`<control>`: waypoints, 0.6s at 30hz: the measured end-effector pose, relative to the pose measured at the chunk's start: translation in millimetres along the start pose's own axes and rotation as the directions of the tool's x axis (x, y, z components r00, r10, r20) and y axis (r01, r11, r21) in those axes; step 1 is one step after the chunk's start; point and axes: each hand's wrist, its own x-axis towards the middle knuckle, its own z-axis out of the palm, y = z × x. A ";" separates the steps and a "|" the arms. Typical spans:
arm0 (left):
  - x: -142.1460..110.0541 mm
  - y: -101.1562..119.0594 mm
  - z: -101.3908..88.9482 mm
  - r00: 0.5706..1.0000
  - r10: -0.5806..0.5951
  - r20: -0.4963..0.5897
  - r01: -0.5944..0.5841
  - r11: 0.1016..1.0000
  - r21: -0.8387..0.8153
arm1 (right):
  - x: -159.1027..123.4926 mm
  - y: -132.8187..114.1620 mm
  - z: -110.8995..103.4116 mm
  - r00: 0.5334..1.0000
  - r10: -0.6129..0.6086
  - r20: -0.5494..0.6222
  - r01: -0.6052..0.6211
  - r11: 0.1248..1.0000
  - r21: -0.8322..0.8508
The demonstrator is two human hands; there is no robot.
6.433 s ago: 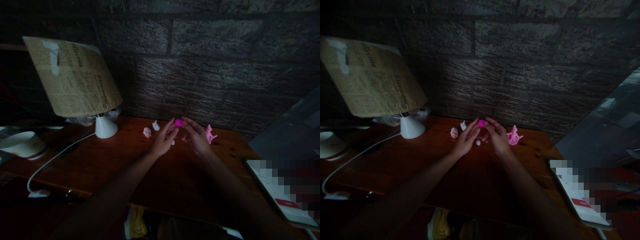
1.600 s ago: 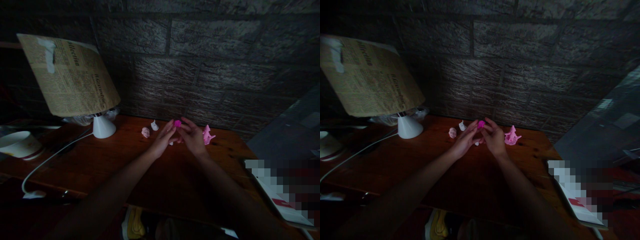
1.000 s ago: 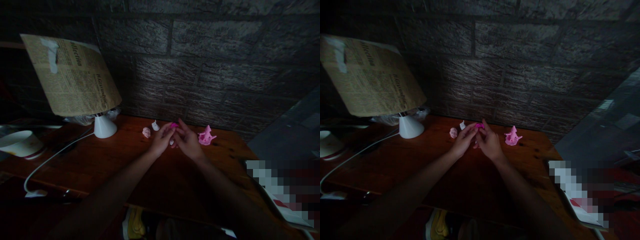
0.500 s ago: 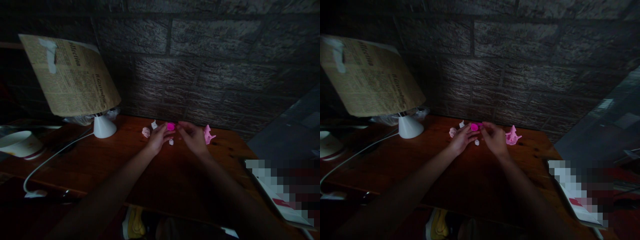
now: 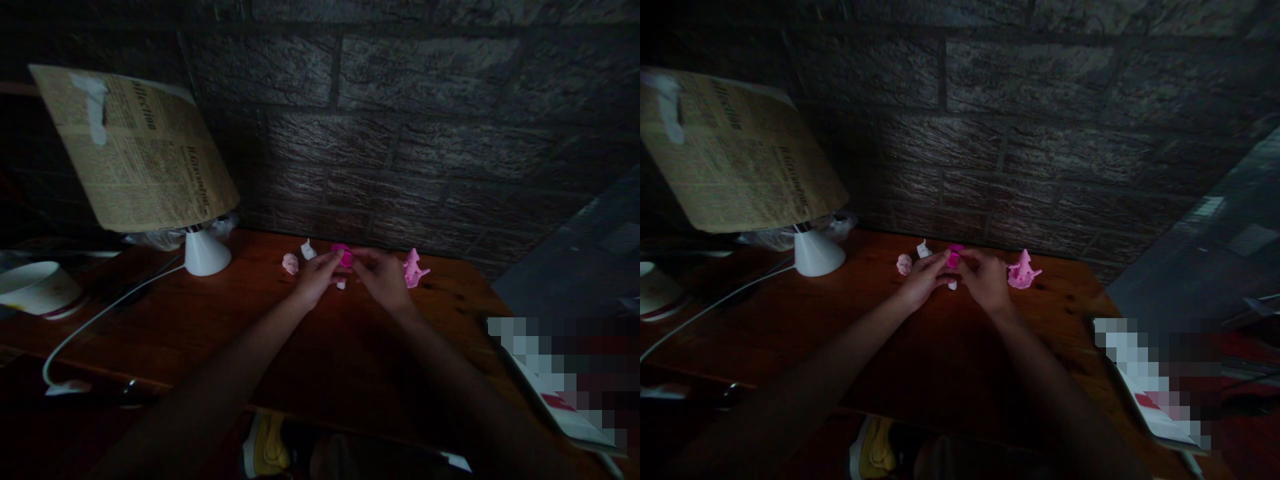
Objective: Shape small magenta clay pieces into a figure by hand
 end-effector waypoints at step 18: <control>1.4 -6.2 -5.7 0.977 0.167 0.130 -0.198 0.940 0.278 | 6.0 2.7 -8.9 0.991 -0.082 0.107 0.106 0.965 -0.242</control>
